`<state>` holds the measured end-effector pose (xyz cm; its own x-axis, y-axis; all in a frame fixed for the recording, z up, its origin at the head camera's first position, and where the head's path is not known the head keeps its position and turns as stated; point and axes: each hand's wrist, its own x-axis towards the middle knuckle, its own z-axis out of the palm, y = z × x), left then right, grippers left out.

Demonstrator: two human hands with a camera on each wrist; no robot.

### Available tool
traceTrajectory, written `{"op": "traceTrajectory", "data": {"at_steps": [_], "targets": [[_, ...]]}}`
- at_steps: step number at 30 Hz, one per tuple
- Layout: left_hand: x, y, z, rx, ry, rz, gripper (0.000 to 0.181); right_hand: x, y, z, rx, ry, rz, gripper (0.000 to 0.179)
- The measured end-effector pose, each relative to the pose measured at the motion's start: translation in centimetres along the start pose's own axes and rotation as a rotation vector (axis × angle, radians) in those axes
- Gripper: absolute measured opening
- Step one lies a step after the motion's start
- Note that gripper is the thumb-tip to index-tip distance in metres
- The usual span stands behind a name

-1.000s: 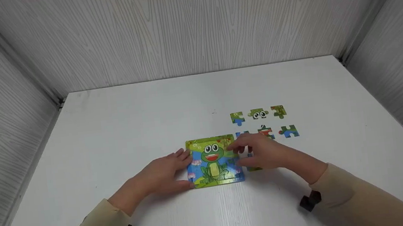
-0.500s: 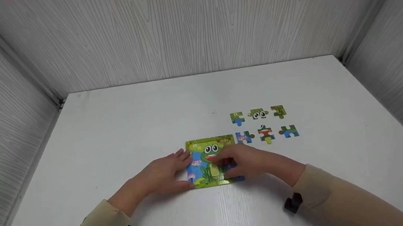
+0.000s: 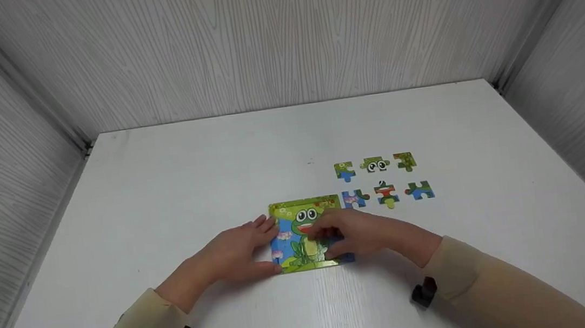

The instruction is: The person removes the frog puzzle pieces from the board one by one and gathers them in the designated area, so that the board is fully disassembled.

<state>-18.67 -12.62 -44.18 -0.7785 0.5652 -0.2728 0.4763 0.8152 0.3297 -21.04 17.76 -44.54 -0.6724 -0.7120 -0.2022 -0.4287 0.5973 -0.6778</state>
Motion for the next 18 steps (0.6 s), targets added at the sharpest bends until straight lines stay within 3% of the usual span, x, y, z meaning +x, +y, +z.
{"op": "traceTrajectory", "data": {"at_steps": [3, 18], "targets": [[0.05, -0.08, 0.03, -0.002, 0.009, 0.025, 0.085, 0.03, 0.13, -0.05, -0.011, -0.002, -0.019, 0.034], [-0.08, 0.07, 0.06, 0.004, -0.002, -0.007, 0.086, 0.14, 0.22, 0.08, -0.010, -0.009, -0.032, 0.030]]}}
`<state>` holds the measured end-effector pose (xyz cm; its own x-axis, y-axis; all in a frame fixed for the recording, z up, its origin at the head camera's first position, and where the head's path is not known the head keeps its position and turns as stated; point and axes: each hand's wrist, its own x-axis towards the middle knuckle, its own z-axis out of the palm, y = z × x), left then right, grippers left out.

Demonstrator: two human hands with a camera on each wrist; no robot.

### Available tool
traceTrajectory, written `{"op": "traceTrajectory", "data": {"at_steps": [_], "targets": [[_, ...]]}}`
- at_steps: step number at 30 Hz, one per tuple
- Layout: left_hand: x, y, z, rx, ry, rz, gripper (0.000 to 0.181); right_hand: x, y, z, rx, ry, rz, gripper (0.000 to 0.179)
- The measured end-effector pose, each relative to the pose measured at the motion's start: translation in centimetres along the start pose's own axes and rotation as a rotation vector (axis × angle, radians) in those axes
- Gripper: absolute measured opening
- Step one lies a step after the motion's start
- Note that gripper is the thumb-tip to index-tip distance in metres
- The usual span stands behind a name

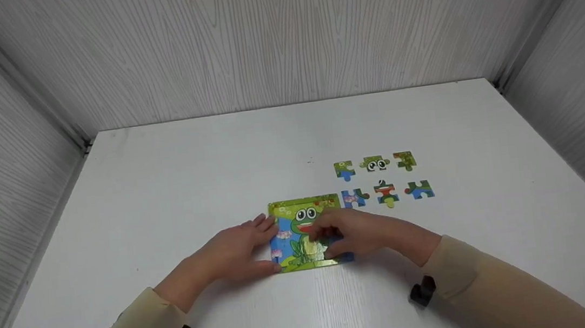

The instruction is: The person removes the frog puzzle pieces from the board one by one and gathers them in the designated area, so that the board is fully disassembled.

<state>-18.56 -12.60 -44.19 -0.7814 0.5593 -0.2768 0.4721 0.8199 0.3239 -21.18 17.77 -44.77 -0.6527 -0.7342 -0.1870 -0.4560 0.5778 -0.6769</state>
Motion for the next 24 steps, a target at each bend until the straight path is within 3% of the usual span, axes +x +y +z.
{"op": "traceTrajectory", "data": {"at_steps": [11, 24], "targets": [[-0.19, -0.04, 0.02, -0.006, 0.017, 0.010, 0.086, 0.12, -0.04, 0.16, 0.001, -0.001, -0.007, 0.029], [0.10, 0.05, -0.08, -0.015, 0.004, 0.006, 0.085, -0.03, 0.24, 0.49, 0.074, 0.021, 0.028, 0.027]]}}
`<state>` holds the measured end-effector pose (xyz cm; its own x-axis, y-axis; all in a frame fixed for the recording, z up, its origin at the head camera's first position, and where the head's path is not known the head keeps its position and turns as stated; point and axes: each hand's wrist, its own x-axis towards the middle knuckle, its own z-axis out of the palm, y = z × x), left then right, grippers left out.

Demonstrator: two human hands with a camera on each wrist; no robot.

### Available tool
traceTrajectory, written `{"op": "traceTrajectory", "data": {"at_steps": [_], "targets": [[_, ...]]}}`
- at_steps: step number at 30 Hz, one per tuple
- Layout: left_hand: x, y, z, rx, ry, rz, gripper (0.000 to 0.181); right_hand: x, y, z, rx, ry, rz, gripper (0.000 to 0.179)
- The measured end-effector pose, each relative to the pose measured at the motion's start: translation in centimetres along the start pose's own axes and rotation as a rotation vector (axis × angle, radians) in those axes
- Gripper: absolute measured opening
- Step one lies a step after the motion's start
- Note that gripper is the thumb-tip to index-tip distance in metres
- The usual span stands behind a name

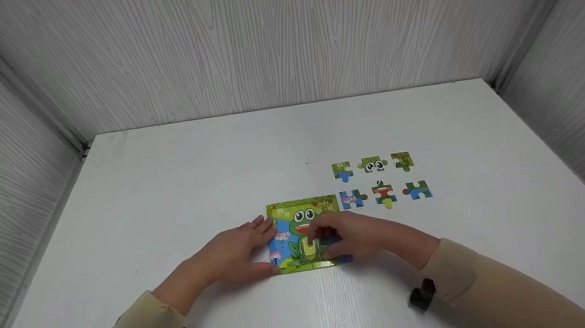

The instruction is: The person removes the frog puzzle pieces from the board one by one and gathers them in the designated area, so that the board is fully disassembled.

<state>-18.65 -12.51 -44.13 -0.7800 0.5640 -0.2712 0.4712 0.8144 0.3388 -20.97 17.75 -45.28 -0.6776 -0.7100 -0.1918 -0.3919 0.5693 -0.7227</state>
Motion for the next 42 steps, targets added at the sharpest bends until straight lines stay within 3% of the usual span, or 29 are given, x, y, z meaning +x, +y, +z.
{"op": "traceTrajectory", "data": {"at_steps": [8, 17, 24, 35, 42], "targets": [[-0.1, 0.1, -0.1, 0.002, -0.001, 0.009, 0.086, -0.1, -0.3, 0.2, 0.011, 0.023, 0.023, 0.026], [0.0, 0.0, -0.1, 0.008, -0.005, 0.007, 0.085, -0.2, -0.5, 0.3, 0.034, 0.023, -0.010, 0.024], [0.1, -0.1, 0.0, 0.015, -0.001, 0.001, 0.086, -0.1, -0.7, 0.3, 0.023, 0.028, -0.019, 0.037], [0.1, -0.1, 0.1, 0.013, -0.002, 0.002, 0.086, -0.2, -0.8, 0.7, 0.006, 0.056, -0.027, 0.034], [0.0, -0.3, 0.0, 0.008, 0.003, 0.026, 0.085, -0.7, -1.4, 0.4, 0.030, 0.099, -0.004, 0.042]]}}
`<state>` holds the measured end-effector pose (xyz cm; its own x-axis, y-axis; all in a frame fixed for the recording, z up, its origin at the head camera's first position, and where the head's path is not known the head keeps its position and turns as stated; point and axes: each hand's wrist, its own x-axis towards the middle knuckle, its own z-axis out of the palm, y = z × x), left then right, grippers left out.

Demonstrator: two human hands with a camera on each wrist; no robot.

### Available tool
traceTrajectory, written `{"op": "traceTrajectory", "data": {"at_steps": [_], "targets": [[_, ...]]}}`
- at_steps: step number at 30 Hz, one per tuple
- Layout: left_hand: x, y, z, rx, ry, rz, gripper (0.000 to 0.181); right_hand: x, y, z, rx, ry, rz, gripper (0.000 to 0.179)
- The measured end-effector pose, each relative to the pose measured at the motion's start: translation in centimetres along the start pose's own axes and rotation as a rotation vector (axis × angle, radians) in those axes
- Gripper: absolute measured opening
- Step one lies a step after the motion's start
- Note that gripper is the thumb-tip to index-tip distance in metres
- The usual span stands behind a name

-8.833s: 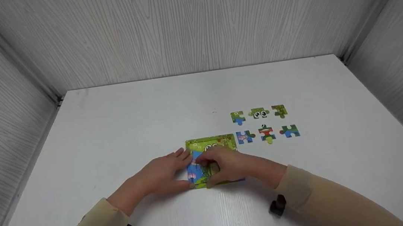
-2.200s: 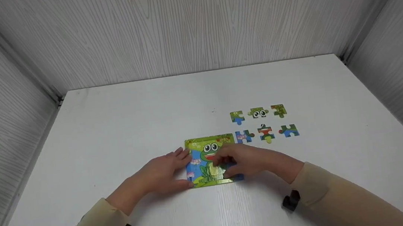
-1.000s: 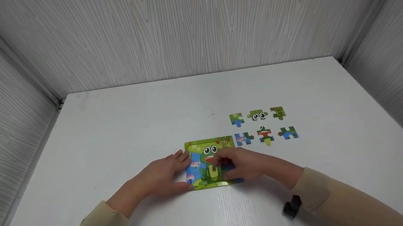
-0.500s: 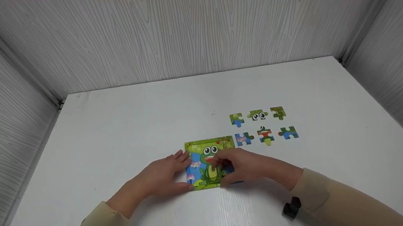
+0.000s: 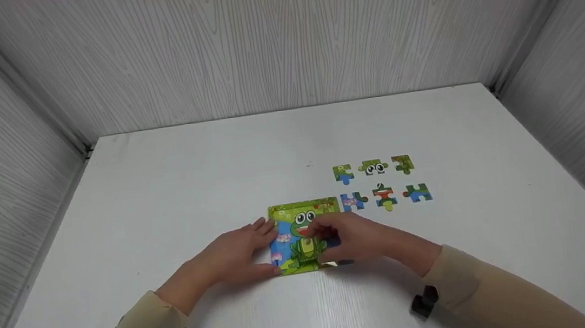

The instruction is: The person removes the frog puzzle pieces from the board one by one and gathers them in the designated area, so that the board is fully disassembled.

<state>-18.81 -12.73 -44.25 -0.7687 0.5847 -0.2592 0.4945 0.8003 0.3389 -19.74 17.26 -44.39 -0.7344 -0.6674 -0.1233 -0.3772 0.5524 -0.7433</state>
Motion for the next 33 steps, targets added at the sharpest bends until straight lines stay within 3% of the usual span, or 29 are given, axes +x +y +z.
{"op": "traceTrajectory", "data": {"at_steps": [9, 21, 27, 33], "targets": [[0.0, -0.1, -0.1, 0.000, 0.011, 0.032, 0.084, -1.6, -0.5, -2.4, 0.019, 0.075, -0.065, 0.039], [0.0, 0.1, 0.0, 0.001, 0.011, -0.019, 0.086, -5.4, 2.9, -6.1, -0.044, 0.158, 0.012, 0.041], [-0.2, 0.3, 0.0, -0.008, 0.014, -0.026, 0.085, -7.2, 4.8, -7.2, -0.042, 0.174, 0.091, 0.039], [-0.3, 0.1, 0.0, 0.000, 0.011, -0.028, 0.086, -8.8, 6.2, -8.0, -0.067, 0.184, 0.117, 0.039]]}}
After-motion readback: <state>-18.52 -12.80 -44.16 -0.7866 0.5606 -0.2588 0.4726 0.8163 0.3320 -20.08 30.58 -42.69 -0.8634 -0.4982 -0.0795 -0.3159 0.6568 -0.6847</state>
